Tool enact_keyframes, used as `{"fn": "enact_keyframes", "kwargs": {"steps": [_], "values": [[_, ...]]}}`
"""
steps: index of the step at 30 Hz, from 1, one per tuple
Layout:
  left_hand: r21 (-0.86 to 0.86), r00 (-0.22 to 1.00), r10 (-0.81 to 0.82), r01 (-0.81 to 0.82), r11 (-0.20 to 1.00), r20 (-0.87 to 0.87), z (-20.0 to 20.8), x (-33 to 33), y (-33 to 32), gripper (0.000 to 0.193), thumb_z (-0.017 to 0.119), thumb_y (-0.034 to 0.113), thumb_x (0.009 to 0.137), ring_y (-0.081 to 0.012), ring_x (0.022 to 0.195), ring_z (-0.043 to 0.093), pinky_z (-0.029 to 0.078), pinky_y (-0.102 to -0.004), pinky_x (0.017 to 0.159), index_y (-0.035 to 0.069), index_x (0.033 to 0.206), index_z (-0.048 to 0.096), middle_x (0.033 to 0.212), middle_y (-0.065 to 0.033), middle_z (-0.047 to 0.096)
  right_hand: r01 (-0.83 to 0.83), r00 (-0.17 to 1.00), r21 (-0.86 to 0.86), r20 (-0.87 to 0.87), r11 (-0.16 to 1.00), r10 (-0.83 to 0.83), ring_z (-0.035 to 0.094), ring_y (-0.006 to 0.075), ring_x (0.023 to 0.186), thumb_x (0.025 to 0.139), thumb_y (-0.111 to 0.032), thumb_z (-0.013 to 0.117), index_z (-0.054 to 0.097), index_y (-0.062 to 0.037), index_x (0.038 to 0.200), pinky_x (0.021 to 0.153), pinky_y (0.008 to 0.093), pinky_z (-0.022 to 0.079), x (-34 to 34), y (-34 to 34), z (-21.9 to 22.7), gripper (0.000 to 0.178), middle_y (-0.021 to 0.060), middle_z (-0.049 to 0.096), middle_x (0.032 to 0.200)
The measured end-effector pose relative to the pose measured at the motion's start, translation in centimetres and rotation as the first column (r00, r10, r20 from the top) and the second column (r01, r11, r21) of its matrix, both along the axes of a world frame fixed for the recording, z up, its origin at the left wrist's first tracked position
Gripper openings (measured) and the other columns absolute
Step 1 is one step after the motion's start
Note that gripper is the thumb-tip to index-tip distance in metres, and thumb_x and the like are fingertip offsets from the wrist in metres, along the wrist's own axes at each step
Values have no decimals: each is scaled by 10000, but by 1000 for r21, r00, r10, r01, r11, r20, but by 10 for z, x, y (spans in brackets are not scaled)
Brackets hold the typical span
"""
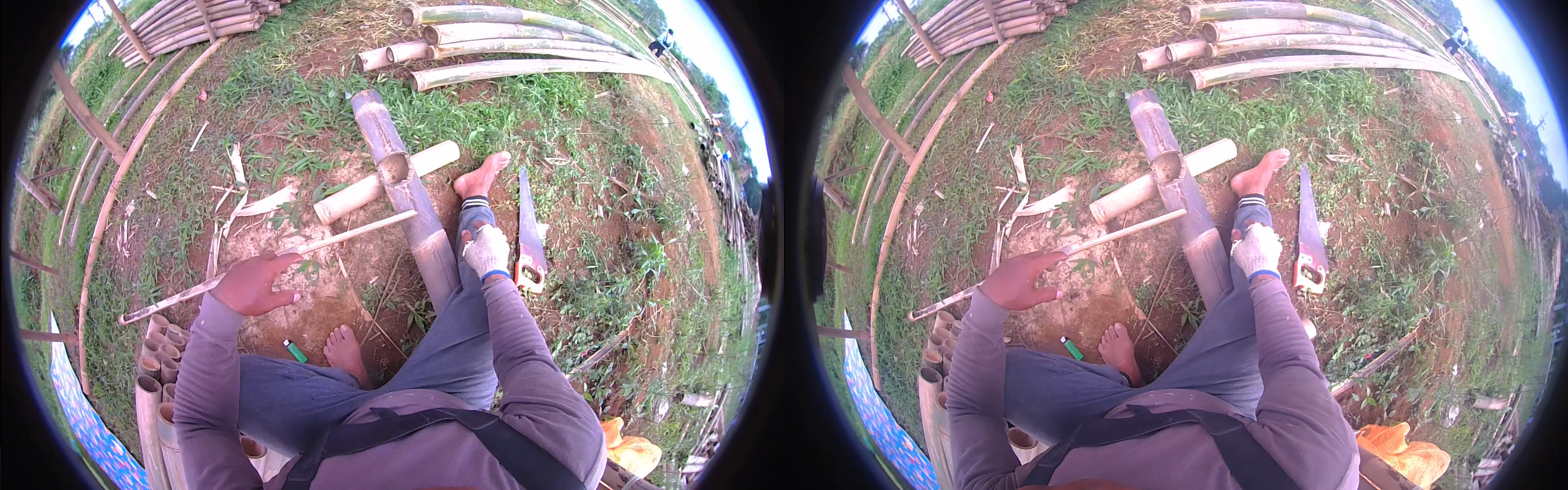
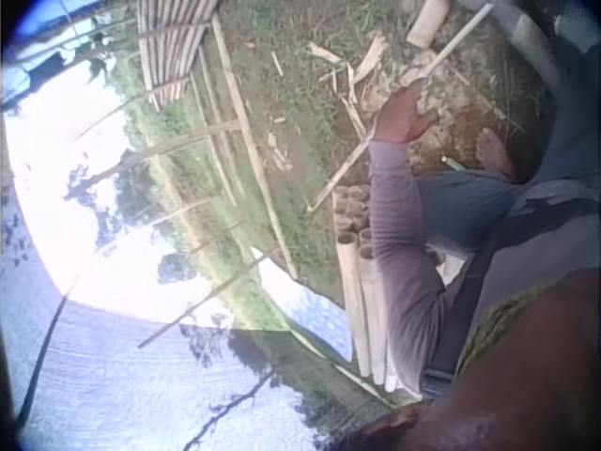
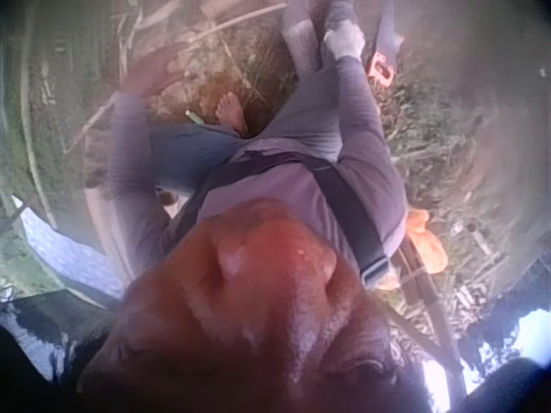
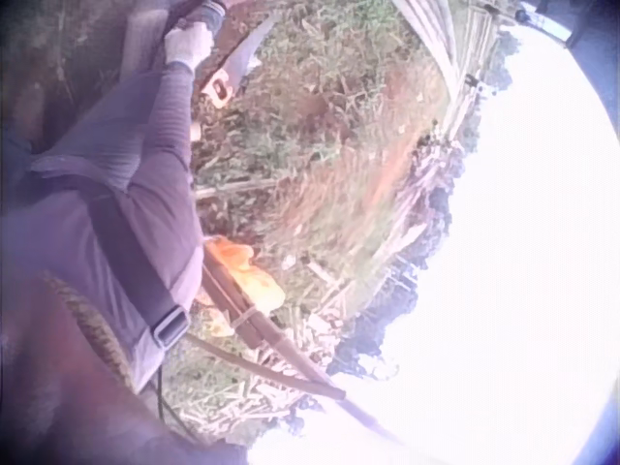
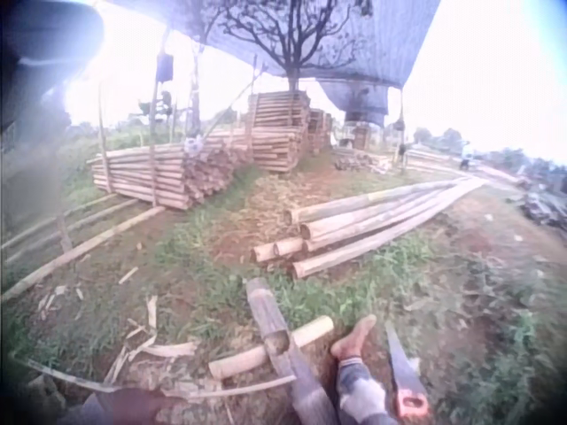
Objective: The person sits on the ground and uses a hand saw to cut long bamboo poles into shorter sections. They position each pole on a makeshift wooden stand, saw through it, and then move the cut pieces aside.
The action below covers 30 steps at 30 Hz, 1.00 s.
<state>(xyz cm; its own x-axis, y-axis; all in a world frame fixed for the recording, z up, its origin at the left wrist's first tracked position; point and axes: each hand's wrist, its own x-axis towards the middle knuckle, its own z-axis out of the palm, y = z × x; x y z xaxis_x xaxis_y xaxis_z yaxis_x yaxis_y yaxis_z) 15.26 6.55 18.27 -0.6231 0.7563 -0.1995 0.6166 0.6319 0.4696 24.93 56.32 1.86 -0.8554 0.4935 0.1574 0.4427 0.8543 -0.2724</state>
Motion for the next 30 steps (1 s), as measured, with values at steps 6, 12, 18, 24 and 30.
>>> {"fn": "enact_keyframes", "kwargs": {"steps": [6, 12, 18, 24, 30], "values": [[-15, 998, 31, -30, 999, 59, -4, -3, -2, 770, 853, 424, 890, -430, 1103, 732, 581, -510, 949, 113, 1540, 584, 1189, -231, 752, 460, 804, -29, 438, 887, -402, 732, 396, 1247, 963, -334, 703, 753, 4, 1198, 1066, 487, 567, 44, 93, -16, 415, 247, 777, 1242], [-96, 984, 72, -57, 994, 163, -8, -10, 13, 785, 874, 454, 865, -431, 1093, 750, 593, -504, 956, 129, 1527, 605, 1204, -236, 767, 453, 755, 139, 466, 881, -462, 765, 313, 1091, 976, -299, 709, 699, 35, 1253, 910, 408, 581, 92, 107, -86, 434, 187, 791, 1120], [-45, 984, 31, -23, 999, 177, -18, -18, 27, 750, 874, 456, 868, -418, 1129, 750, 595, -499, 976, 167, 1514, 626, 1244, -239, 759, 532, 742, 3, 481, 847, -467, 754, 289, 1045, 978, -295, 715, 696, 36, 1248, 876, 395, 571, 86, 102, -72, 427, 171, 783, 1088], [-98, 983, 35, -17, 995, 179, -5, -20, 46, 741, 878, 446, 863, -411, 1140, 746, 598, -500, 971, 189, 1511, 629, 1229, -241, 754, 566, 749, -55, 452, 822, -485, 743, 265, 1000, 980, -291, 721, 692, 37, 1242, 842, 381, 561, 96, 101, -73, 421, 156, 775, 1056], [-63, 987, -1, 12, 998, 159, -12, -23, 46, 726, 871, 438, 869, -423, 1129, 743, 595, -504, 957, 191, 1509, 632, 1243, -244, 742, 574, 782, -117, 372, 811, -500, 732, 241, 954, 982, -287, 727, 688, 39, 1236, 808, 367, 551, 118, 87, -81, 415, 141, 767, 1024]]}}
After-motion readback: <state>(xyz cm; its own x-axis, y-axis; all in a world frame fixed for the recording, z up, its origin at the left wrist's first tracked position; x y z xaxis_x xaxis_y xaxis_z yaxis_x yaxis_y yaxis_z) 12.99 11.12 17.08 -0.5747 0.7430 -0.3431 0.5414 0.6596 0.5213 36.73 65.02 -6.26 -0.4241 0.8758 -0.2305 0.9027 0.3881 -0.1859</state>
